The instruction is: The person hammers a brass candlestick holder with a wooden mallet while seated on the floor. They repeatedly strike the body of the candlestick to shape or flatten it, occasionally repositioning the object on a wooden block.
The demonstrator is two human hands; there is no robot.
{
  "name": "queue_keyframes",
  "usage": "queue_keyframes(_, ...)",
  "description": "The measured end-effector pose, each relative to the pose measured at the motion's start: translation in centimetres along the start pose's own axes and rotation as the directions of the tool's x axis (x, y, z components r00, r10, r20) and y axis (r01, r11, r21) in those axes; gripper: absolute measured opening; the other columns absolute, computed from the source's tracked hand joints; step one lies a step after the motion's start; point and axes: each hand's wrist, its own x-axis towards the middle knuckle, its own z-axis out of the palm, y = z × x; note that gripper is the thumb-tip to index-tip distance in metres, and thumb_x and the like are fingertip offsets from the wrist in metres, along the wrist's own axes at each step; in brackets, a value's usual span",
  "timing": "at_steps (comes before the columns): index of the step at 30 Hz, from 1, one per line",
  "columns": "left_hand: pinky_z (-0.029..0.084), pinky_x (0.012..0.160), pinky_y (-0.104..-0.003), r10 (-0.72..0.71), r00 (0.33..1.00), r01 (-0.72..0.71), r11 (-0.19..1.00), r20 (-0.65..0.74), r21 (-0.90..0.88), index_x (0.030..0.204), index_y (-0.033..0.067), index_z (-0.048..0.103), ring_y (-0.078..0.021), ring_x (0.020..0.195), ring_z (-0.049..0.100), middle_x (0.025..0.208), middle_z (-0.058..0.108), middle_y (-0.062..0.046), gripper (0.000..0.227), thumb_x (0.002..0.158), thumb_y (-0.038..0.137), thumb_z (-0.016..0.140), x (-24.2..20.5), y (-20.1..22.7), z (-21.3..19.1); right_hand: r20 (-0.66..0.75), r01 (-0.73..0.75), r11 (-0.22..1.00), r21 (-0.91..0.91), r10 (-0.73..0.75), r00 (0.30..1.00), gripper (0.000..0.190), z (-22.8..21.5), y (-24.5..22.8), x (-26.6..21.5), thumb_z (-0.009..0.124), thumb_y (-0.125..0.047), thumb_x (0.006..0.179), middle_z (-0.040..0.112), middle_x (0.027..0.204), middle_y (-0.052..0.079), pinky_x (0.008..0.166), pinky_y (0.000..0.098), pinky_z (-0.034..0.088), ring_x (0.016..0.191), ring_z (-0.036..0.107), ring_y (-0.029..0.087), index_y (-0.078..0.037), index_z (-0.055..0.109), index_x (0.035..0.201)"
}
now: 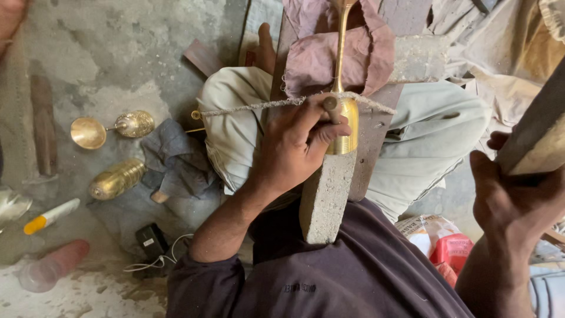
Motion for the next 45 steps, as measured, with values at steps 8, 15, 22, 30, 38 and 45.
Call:
queue_keyframes(8, 0.059, 0.063, -0.026, -0.042, 0.997, 0.034, 0.993, 0.067, 0.116, 0.135, 0.0117, 0.056, -0.0107, 0.081, 0.075, 0.101, 0.074, 0.001, 0.036, 0.104, 0.02, 0.071, 0.7, 0.4, 0.4, 0.156, -0.002, 0.929, -0.371, 0.064, 0.986, 0.026, -3.3, 6.8, 4.5, 0.067, -0.002, 0.111, 0.065, 0.118, 0.019, 0.087, 0.0352, 0.052, 0.102, 0.065, 0.029, 0.006, 0.057, 0.133)
queue_keyframes(15, 0.061, 0.07, -0.029, -0.086, 0.996, 0.084, 0.977, 0.006, 0.198, 0.134, 0.0139, 0.059, -0.0149, 0.087, 0.074, 0.104, 0.072, -0.002, 0.035, 0.104, 0.026, 0.07, 0.1, 1.5, 0.5, 0.369, 0.204, 0.762, -0.615, 0.05, 0.928, 0.025, -2.4, 4.9, 10.6, 0.068, -0.002, 0.106, 0.065, 0.109, 0.02, 0.079, 0.0372, 0.051, 0.092, 0.064, 0.03, 0.006, 0.059, 0.128)
queue_keyframes(22, 0.061, 0.077, -0.031, -0.138, 0.968, 0.169, 0.976, -0.209, 0.139, 0.125, 0.0081, 0.06, -0.0191, 0.092, 0.074, 0.107, 0.071, -0.005, 0.028, 0.108, 0.029, 0.066, -0.8, 1.8, 2.3, 0.523, 0.399, 0.698, -0.595, -0.041, 0.852, 0.025, -0.1, -1.5, 13.5, 0.07, 0.001, 0.101, 0.064, 0.103, 0.02, 0.075, 0.0375, 0.051, 0.087, 0.065, 0.03, 0.005, 0.061, 0.123)
queue_keyframes(30, 0.064, 0.075, -0.025, -0.118, 0.956, 0.152, 0.982, -0.268, 0.108, 0.119, 0.0067, 0.06, -0.0146, 0.093, 0.075, 0.108, 0.071, -0.002, 0.022, 0.111, 0.026, 0.066, -2.6, 1.9, 3.7, 0.626, 0.509, 0.665, -0.547, -0.08, 0.776, 0.025, 1.6, -6.5, 13.5, 0.071, 0.004, 0.094, 0.064, 0.096, 0.019, 0.071, 0.0379, 0.051, 0.082, 0.065, 0.03, 0.005, 0.063, 0.118)
queue_keyframes(38, 0.06, 0.064, -0.023, -0.173, 0.921, 0.193, 0.981, -0.349, 0.022, 0.113, 0.0, 0.06, -0.0121, 0.077, 0.072, 0.092, 0.07, -0.006, 0.024, 0.109, 0.023, 0.065, -3.7, 2.0, 4.6, 0.683, 0.597, 0.63, -0.497, -0.14, 0.716, 0.026, 2.4, -10.8, 12.8, 0.073, 0.007, 0.088, 0.064, 0.089, 0.019, 0.067, 0.0383, 0.051, 0.077, 0.065, 0.03, 0.005, 0.065, 0.113)
queue_keyframes(45, 0.064, 0.074, -0.024, -0.223, 0.913, 0.252, 0.967, -0.341, 0.04, 0.113, 0.0016, 0.061, -0.0127, 0.082, 0.075, 0.09, 0.071, -0.004, 0.02, 0.109, 0.021, 0.065, -6.9, -0.1, 6.8, 0.692, 0.617, 0.619, -0.486, -0.159, 0.704, 0.027, 2.8, -13.5, 11.4, 0.075, 0.01, 0.083, 0.063, 0.083, 0.019, 0.063, 0.0386, 0.051, 0.072, 0.066, 0.029, 0.005, 0.067, 0.108)
